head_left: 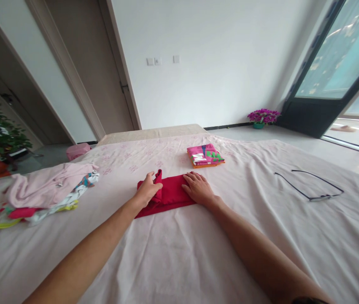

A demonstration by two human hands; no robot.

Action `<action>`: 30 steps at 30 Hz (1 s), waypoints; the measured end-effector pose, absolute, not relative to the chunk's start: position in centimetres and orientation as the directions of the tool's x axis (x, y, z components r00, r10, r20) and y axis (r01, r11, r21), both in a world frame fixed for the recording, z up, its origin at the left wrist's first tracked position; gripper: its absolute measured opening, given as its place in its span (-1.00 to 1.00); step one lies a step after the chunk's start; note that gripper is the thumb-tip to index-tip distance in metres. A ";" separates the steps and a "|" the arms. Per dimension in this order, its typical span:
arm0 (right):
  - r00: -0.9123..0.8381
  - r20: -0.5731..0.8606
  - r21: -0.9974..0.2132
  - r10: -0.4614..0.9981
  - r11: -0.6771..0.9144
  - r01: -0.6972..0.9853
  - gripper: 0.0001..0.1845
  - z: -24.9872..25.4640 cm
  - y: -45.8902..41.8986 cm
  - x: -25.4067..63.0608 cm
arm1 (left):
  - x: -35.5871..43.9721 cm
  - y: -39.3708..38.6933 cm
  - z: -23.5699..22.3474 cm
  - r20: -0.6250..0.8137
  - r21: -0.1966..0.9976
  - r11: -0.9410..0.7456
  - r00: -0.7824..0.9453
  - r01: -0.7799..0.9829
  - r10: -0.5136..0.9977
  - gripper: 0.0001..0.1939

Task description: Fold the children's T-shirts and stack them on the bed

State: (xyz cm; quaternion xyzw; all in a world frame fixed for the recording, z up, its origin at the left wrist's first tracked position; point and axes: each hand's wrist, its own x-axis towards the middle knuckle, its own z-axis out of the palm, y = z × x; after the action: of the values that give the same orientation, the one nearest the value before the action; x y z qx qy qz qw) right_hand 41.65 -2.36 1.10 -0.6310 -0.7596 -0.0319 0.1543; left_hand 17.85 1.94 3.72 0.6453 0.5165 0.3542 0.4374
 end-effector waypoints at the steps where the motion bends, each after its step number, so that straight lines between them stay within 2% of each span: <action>1: -0.155 0.277 -0.147 0.948 0.201 0.968 -0.44 1.1 -2.4 41.6 | 18.4 1.9 3.3 -0.017 0.934 -0.057 0.204 0.353 0.979 -0.19; 4: -0.155 0.282 -0.149 0.947 0.203 0.968 -0.44 1.1 -2.3 41.7 | 19.9 1.5 2.7 -0.074 0.947 0.007 0.195 0.321 0.978 -0.17; 8: -0.158 0.291 -0.149 0.944 0.208 0.967 -0.44 1.0 -2.3 41.7 | 20.3 0.9 3.4 -0.070 0.973 0.010 0.256 0.230 0.964 -0.20; 10: -0.159 0.289 -0.145 0.944 0.207 0.968 -0.44 1.0 -2.3 41.7 | 19.6 0.8 3.9 -0.003 0.979 -0.054 0.278 0.197 0.961 -0.28; 12: -0.158 0.285 -0.141 0.945 0.205 0.969 -0.45 1.0 -2.3 41.7 | 18.5 0.7 4.3 0.124 0.946 -0.195 0.267 0.260 0.956 -0.44; 14: -0.157 0.286 -0.140 0.945 0.203 0.969 -0.45 1.0 -2.3 41.6 | 17.3 0.6 4.2 0.266 0.830 -0.362 0.268 0.425 0.926 -0.58; 16: -0.152 0.289 -0.140 0.945 0.199 0.970 -0.46 1.0 -2.4 41.5 | 16.2 0.3 3.5 0.357 0.641 -0.484 0.327 0.596 0.875 -0.58; 19: -0.145 0.286 -0.140 0.947 0.191 0.972 -0.46 1.0 -2.4 41.4 | 15.3 -0.1 1.7 0.327 0.385 -0.526 0.421 0.758 0.846 -0.46; 21: -0.142 0.286 -0.145 0.948 0.189 0.971 -0.46 1.0 -2.4 41.3 | 15.2 -0.1 0.4 0.270 0.318 -0.492 0.420 0.811 0.866 -0.42; 23: -0.141 0.288 -0.151 0.947 0.191 0.970 -0.46 1.0 -2.4 41.3 | 15.1 0.2 -0.4 0.236 0.342 -0.460 0.400 0.819 0.886 -0.42; 24: -0.143 0.289 -0.154 0.947 0.193 0.969 -0.46 1.1 -2.4 41.3 | 15.0 0.4 -0.5 0.231 0.391 -0.444 0.381 0.807 0.895 -0.41; 26: -0.145 0.286 -0.160 0.947 0.196 0.967 -0.46 1.1 -2.4 41.3 | 14.6 0.9 -0.4 0.226 0.590 -0.350 0.267 0.728 0.937 -0.39; 28: -0.145 0.275 -0.170 0.951 0.196 0.966 -0.46 1.2 -2.5 41.3 | 13.8 1.2 0.1 0.151 0.830 -0.165 0.071 0.533 0.986 -0.31; 30: -0.140 0.256 -0.184 0.956 0.191 0.964 -0.47 1.3 -2.5 41.3 | 12.8 1.1 0.8 0.017 0.946 0.003 -0.059 0.326 0.998 -0.24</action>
State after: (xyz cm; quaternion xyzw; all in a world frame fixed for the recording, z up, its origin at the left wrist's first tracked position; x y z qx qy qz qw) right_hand 41.31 -2.51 1.30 -0.6360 -0.7549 -0.0123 0.1595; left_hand 12.78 1.07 0.84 0.5621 0.5888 0.4274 0.3934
